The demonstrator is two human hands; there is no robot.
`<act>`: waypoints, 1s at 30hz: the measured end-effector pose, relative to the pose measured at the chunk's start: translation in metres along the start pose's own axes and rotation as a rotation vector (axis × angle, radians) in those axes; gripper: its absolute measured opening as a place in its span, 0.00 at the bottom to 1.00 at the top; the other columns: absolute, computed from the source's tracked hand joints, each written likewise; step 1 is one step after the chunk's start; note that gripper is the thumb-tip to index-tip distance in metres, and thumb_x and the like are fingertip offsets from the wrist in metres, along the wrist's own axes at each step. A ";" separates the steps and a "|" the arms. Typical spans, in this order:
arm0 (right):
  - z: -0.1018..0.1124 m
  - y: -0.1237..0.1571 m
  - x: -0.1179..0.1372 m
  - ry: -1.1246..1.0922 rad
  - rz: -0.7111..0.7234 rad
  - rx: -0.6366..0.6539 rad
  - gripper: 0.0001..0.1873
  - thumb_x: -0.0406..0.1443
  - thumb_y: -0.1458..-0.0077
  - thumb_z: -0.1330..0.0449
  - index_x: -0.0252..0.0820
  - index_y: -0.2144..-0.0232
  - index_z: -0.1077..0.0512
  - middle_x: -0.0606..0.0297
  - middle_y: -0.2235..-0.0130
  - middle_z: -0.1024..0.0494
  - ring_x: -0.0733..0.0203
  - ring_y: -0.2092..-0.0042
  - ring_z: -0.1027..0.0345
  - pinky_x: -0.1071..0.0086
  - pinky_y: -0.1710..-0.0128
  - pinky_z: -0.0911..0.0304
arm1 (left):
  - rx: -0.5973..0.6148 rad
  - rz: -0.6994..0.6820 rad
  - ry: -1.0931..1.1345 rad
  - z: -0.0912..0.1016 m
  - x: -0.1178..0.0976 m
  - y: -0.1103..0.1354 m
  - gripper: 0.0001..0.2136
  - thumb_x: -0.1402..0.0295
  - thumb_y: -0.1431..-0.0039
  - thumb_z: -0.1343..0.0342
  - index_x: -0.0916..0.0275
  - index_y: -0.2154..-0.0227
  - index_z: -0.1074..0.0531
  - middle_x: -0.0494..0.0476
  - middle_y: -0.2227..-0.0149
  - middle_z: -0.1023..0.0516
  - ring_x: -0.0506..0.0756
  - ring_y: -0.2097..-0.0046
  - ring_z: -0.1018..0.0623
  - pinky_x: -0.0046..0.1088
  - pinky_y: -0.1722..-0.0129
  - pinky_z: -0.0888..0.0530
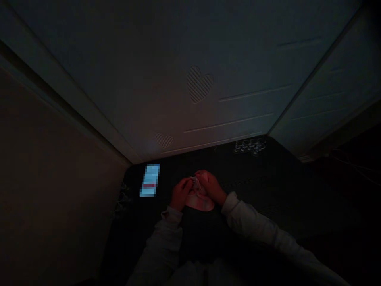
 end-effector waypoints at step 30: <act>-0.005 0.004 -0.005 0.025 -0.060 0.057 0.15 0.41 0.54 0.46 0.42 0.63 0.38 0.67 0.68 0.32 0.65 0.69 0.38 0.71 0.69 0.41 | -0.082 0.017 0.038 0.009 -0.001 -0.002 0.11 0.60 0.48 0.53 0.63 0.72 0.34 0.48 0.77 0.33 0.48 0.72 0.32 0.23 0.70 0.36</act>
Point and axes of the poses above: each hand's wrist, its own y-axis away from the middle knuckle, its own z-axis out of the back of the hand, x = y × z, the point moved 8 cm from there along -y, towards the middle knuckle
